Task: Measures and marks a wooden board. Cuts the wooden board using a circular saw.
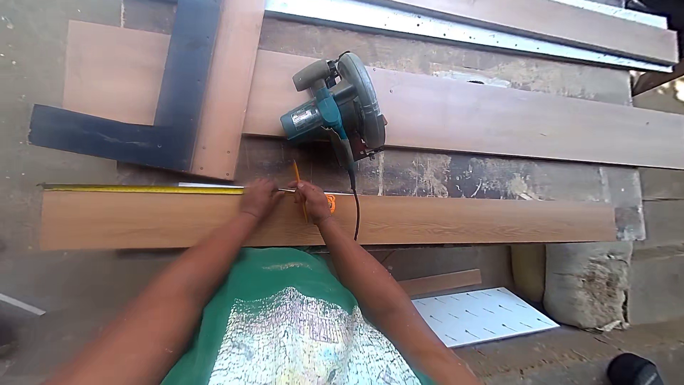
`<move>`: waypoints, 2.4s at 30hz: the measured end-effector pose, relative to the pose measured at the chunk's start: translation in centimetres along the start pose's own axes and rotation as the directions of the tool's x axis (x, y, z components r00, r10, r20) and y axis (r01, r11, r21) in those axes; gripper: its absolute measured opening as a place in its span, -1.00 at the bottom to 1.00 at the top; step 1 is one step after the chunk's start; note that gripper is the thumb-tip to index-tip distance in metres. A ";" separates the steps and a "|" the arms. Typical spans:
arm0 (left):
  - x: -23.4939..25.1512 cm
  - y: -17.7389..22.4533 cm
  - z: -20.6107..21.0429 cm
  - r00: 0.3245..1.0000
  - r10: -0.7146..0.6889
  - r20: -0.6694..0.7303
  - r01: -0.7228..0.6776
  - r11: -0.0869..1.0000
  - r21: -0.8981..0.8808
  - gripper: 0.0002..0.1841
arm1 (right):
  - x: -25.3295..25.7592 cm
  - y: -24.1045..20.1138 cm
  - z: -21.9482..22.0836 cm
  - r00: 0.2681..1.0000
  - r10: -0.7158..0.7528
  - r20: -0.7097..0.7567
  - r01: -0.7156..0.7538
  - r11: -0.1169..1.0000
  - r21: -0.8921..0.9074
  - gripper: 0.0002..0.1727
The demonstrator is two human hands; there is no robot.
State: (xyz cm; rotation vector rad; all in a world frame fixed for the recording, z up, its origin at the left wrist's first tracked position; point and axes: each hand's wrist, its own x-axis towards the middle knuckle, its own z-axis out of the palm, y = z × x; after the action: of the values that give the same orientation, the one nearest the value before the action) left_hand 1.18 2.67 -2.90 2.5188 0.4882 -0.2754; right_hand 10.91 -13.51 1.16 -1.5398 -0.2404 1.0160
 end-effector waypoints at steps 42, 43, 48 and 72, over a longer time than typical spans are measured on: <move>0.1 -1.2 -0.7 0.992 0.057 0.116 -0.051 0.997 -0.051 -0.70 | -1.4 1.0 -3.0 0.993 -0.115 0.010 0.107 0.885 -0.453 -0.83; 0.2 -1.2 -0.6 0.992 0.055 0.116 -0.050 0.998 -0.045 -0.70 | -1.4 0.9 -3.0 0.994 -0.107 0.005 0.097 0.883 -0.459 -0.83; 0.2 -1.3 -0.4 0.993 0.051 0.110 -0.047 0.998 -0.041 -0.70 | -1.2 1.3 -2.6 0.994 -0.105 0.002 0.092 0.856 -0.509 -0.84; 0.2 -1.2 -0.6 0.991 0.040 0.128 -0.035 0.998 -0.044 -0.69 | 0.5 2.3 -1.7 0.990 -0.119 0.081 0.142 0.903 -0.405 -0.80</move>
State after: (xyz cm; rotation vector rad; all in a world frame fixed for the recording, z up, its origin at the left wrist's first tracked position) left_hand 0.94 3.94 -3.05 2.4487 0.3904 -0.4069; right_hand 11.51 -14.99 -1.26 -1.8459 -0.6208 0.9395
